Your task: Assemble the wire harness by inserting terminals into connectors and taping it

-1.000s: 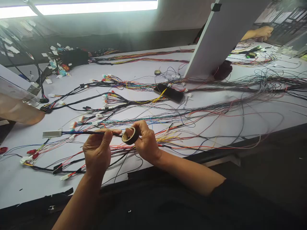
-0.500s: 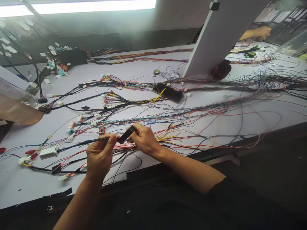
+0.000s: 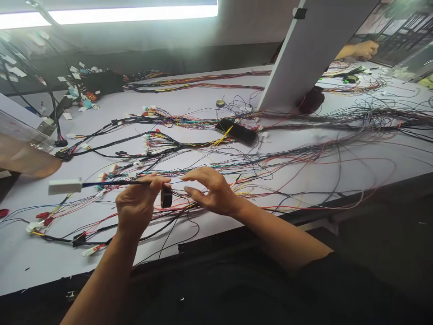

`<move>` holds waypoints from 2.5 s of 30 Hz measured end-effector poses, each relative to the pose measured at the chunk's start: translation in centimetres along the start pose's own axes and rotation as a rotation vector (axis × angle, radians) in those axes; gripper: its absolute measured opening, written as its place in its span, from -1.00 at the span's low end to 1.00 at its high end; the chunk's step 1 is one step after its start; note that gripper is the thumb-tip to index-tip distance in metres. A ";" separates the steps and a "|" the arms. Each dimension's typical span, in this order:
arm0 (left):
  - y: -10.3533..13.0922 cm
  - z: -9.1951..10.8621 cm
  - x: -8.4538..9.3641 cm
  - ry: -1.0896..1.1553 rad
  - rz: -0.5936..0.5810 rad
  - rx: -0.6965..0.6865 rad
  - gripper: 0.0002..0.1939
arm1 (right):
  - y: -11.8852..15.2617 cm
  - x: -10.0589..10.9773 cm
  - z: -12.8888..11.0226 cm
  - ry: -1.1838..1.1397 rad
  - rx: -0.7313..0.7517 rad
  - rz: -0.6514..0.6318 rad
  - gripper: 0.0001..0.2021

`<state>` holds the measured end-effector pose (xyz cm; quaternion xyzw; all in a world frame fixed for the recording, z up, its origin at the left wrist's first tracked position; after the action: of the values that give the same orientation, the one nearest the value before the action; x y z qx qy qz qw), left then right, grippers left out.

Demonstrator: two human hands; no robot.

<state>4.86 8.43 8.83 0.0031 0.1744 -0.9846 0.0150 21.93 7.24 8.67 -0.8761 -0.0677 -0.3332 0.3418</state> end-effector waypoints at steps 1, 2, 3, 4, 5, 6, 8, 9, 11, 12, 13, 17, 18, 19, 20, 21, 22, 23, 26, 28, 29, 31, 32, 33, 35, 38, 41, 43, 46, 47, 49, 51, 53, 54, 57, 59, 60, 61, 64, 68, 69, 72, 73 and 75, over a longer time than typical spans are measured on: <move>0.0 -0.4 0.1 0.035 0.037 0.025 -0.84 | 0.2 0.2 -0.9 0.063 0.068 0.036 -0.80; 0.0 -0.8 0.2 0.075 0.067 0.049 -0.84 | 0.4 0.1 -1.7 0.128 0.131 0.042 -0.78; 0.1 -1.2 0.3 0.116 0.094 0.070 -0.83 | 0.5 -0.3 -2.4 0.189 0.182 0.040 -0.77; 0.2 -1.5 0.3 0.152 0.117 0.088 -0.84 | 0.6 -0.7 -2.9 0.244 0.217 0.042 -0.76; 0.2 -1.8 0.3 0.178 0.135 0.107 -0.84 | 0.5 -1.1 -3.3 0.288 0.233 0.053 -0.76; 0.3 -2.2 0.3 0.198 0.150 0.130 -0.84 | 0.5 -1.4 -3.5 0.320 0.235 0.071 -0.77; 0.6 -2.6 0.1 0.238 0.170 0.174 -0.82 | 0.3 -1.9 -3.5 0.335 0.202 0.115 -0.80; 0.7 -2.6 0.0 0.262 0.181 0.188 -0.81 | 0.4 -2.0 -3.5 0.315 0.179 0.136 -0.80; 0.9 -2.4 -0.1 0.317 0.217 0.191 -0.78 | 0.6 -2.0 -3.3 0.223 0.115 0.180 -0.78; 1.0 -2.3 -0.2 0.349 0.236 0.186 -0.78 | 0.8 -1.7 -3.1 0.152 0.063 0.219 -0.78; 1.1 -2.2 -0.2 0.382 0.248 0.180 -0.78 | 1.1 -1.2 -2.8 0.067 -0.007 0.271 -0.79; 1.3 -2.2 -0.1 0.467 0.262 0.165 -0.81 | 2.1 -0.8 -0.5 -0.275 -0.370 0.346 -0.84; 1.4 -2.4 0.0 0.473 0.267 0.173 -0.80 | 2.1 -1.2 -0.1 -0.328 -0.436 0.305 -0.83; 1.6 -2.7 0.1 0.478 0.263 0.193 -0.79 | 2.1 -1.6 0.2 -0.359 -0.483 0.258 -0.82; 1.7 -3.0 0.1 0.481 0.244 0.225 -0.77 | 2.1 -1.9 0.4 -0.369 -0.507 0.221 -0.81; 1.9 -3.4 -0.1 0.478 0.208 0.266 -0.74 | 2.0 -2.0 0.4 -0.361 -0.508 0.201 -0.81; 2.1 -3.7 -0.5 0.464 0.165 0.309 -0.71 | 1.9 -1.9 0.4 -0.340 -0.492 0.194 -0.81; 2.4 -3.9 -0.7 0.438 0.130 0.346 -0.70 | 1.7 -1.8 0.2 -0.313 -0.464 0.192 -0.81; 2.8 -4.0 -1.0 0.348 0.127 0.380 -0.77 | 1.6 -1.7 0.1 -0.254 -0.411 0.174 -0.83; 2.9 -3.7 -0.8 0.314 0.171 0.352 -0.81 | 1.6 -1.9 0.6 -0.229 -0.441 0.142 -0.83; 2.9 -3.6 -0.6 0.297 0.188 0.329 -0.81 | 1.6 -2.1 1.0 -0.206 -0.470 0.119 -0.83; 2.9 -3.4 -0.3 0.245 0.210 0.284 -0.82 | 1.7 -2.6 2.1 -0.148 -0.528 0.061 -0.82; 3.0 -3.3 0.0 0.215 0.218 0.266 -0.83 | 1.6 -2.9 2.7 -0.120 -0.547 0.027 -0.83; 3.0 -3.4 0.2 0.189 0.220 0.255 -0.84 | 1.6 -3.2 3.1 -0.097 -0.554 -0.010 -0.84; 3.1 -3.6 0.5 0.147 0.205 0.239 -0.86 | 1.6 -3.8 3.8 -0.077 -0.556 -0.079 -0.85; 2.8 -3.2 0.6 0.049 0.127 0.144 -0.91 | 1.5 -4.0 4.3 -0.044 -0.556 -0.121 -0.83; 2.0 -1.4 -0.1 -0.104 0.001 -0.076 -0.93 | 1.0 -3.7 4.0 0.093 -0.525 -0.147 -0.81; 1.6 -0.4 -0.9 -0.161 -0.095 -0.197 -0.88 | 0.5 -3.8 3.8 0.194 -0.477 -0.199 -0.80; 0.9 0.2 -2.0 -0.140 -0.242 -0.245 -0.85 | 0.2 -4.7 3.9 0.220 -0.378 -0.326 -0.77; 0.7 0.3 -2.2 -0.129 -0.263 -0.243 -0.85 | 0.2 -4.9 3.8 0.196 -0.325 -0.346 -0.78; 0.3 0.4 -1.9 -0.127 -0.227 -0.231 -0.89 | 0.2 -4.2 3.3 0.137 -0.210 -0.273 -0.79; -0.1 0.0 -1.1 -0.146 -0.130 -0.187 -0.93 | 0.5 -2.4 2.3 0.094 -0.100 -0.093 -0.76; -0.2 -0.9 -0.4 -0.152 -0.029 -0.096 -0.95 | 1.0 -0.9 0.8 0.102 0.006 0.048 -0.74; -0.2 -1.4 -0.1 -0.147 0.013 -0.041 -0.92 | 1.3 -0.5 -0.1 0.128 0.063 0.077 -0.72; 0.1 -2.5 0.3 -0.077 0.110 0.086 -0.84 | 1.4 -1.0 -2.2 0.259 0.188 0.086 -0.74; 0.2 -2.9 0.0 0.026 0.130 0.148 -0.81 | 1.0 -1.5 -2.8 0.328 0.200 0.098 -0.78; 0.2 -3.1 -0.3 0.084 0.123 0.184 -0.80 | 0.8 -1.7 -2.9 0.347 0.193 0.112 -0.81; 0.3 -3.3 -0.6 0.136 0.114 0.221 -0.80 | 0.6 -1.7 -2.9 0.352 0.180 0.130 -0.84; 0.5 -3.1 -1.1 0.229 0.129 0.235 -0.84 | 0.5 -1.2 -2.8 0.258 0.114 0.219 -0.87; 0.8 -2.2 -0.9 0.324 0.223 0.114 -0.89 | 1.8 -0.2 -0.6 -0.094 -0.220 0.377 -0.93; 1.0 -2.3 -1.0 0.346 0.236 0.104 -0.89 | 2.3 -0.4 0.2 -0.172 -0.341 0.377 -0.91; 1.5 -3.1 -0.9 0.401 0.251 0.138 -0.88 | 3.2 -1.8 1.9 -0.288 -0.576 0.304 -0.84; 1.6 -3.6 -0.9 0.412 0.238 0.182 -0.85 | 3.3 -2.0 2.1 -0.295 -0.595 0.283 -0.83; 2.1 -4.7 -1.1 0.403 0.187 0.293 -0.80 | 3.2 -2.2 2.2 -0.294 -0.575 0.260 -0.83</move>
<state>6.02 8.15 3.73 0.2171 0.0285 -0.9732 0.0703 22.51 6.47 4.32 -0.9765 0.0925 -0.1627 0.1071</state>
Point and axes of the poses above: each hand's wrist, its own y-axis away from the middle knuckle, its own x-axis out of the back of the hand, z = x × y, the point moved 8 cm from there along -y, towards the middle knuckle, and after that the axes turned 11 degrees about y, right-handed, at the moved point
